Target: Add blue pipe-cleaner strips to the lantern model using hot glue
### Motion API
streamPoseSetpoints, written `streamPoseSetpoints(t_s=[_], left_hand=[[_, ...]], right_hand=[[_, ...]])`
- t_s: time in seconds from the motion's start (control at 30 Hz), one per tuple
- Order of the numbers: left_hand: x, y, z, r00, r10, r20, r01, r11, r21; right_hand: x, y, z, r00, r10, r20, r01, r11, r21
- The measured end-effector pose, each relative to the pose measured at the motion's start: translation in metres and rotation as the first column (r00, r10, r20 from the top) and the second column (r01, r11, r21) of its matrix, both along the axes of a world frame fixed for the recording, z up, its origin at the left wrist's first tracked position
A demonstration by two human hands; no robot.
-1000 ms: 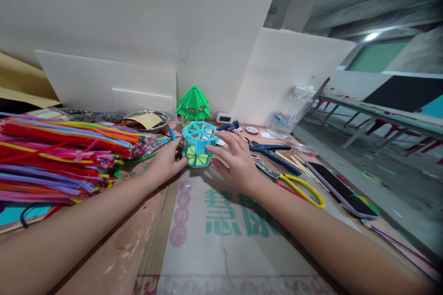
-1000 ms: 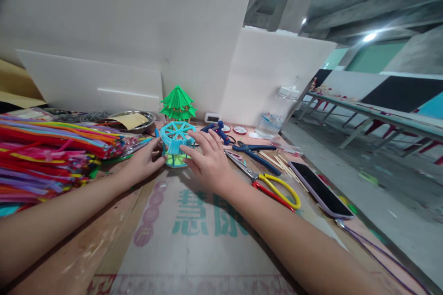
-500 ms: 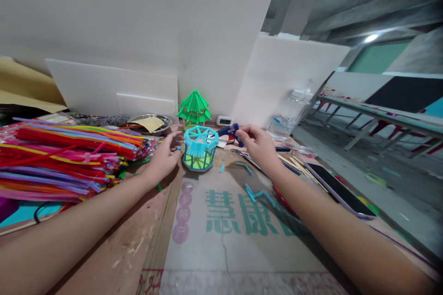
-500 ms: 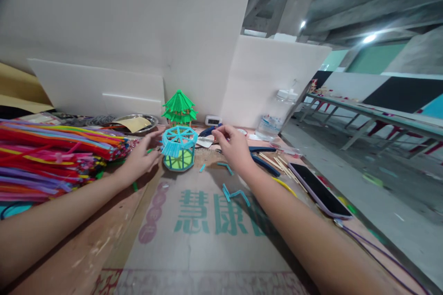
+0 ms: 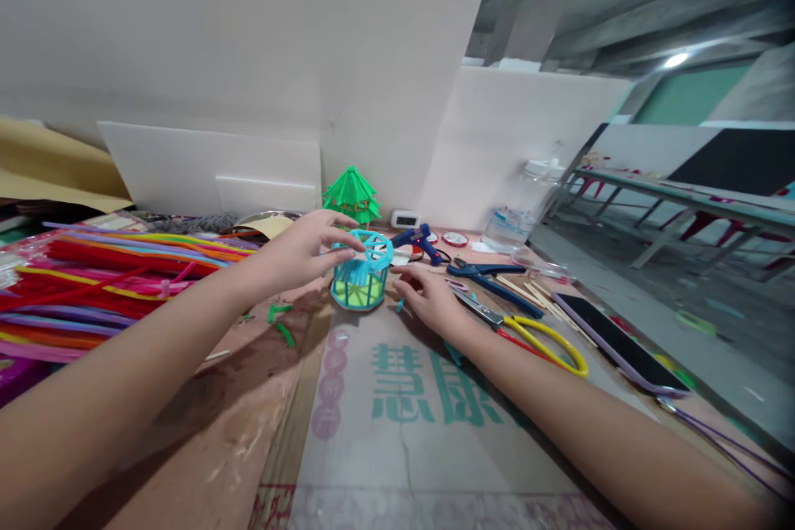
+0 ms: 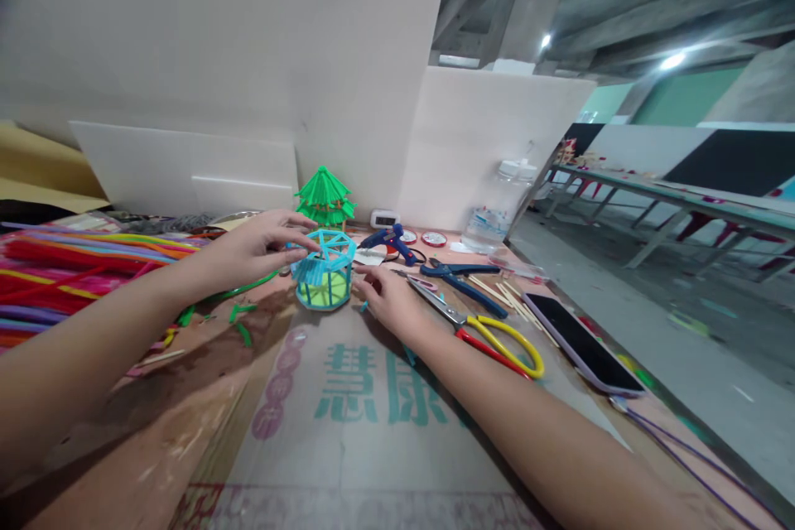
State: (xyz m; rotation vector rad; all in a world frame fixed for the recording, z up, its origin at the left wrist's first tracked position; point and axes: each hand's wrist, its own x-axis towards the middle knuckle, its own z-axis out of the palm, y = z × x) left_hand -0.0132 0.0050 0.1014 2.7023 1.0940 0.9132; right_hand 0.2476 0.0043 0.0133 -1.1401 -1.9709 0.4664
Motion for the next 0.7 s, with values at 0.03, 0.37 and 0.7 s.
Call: streamPoseSetpoints(t_s=[0.03,0.37,0.7], left_hand=[[0.000,0.000,-0.001,1.000,-0.014,-0.020,0.014,1.000,0.025],[-0.002,-0.005,-0.016,0.991,-0.050,-0.120,0.055,0.998,0.040],[-0.003,-0.003,-0.017,0.993,-0.065,-0.095,0.069,0.997,0.039]], right_hand=[[-0.001,0.000,-0.002,1.000,0.007,0.007,-0.006,1.000,-0.012],[-0.005,0.004,-0.001,0.987,0.154,0.052,-0.151,0.986,-0.069],[-0.006,0.010,-0.004,0.983,0.170,0.076,-0.165,0.984,-0.065]])
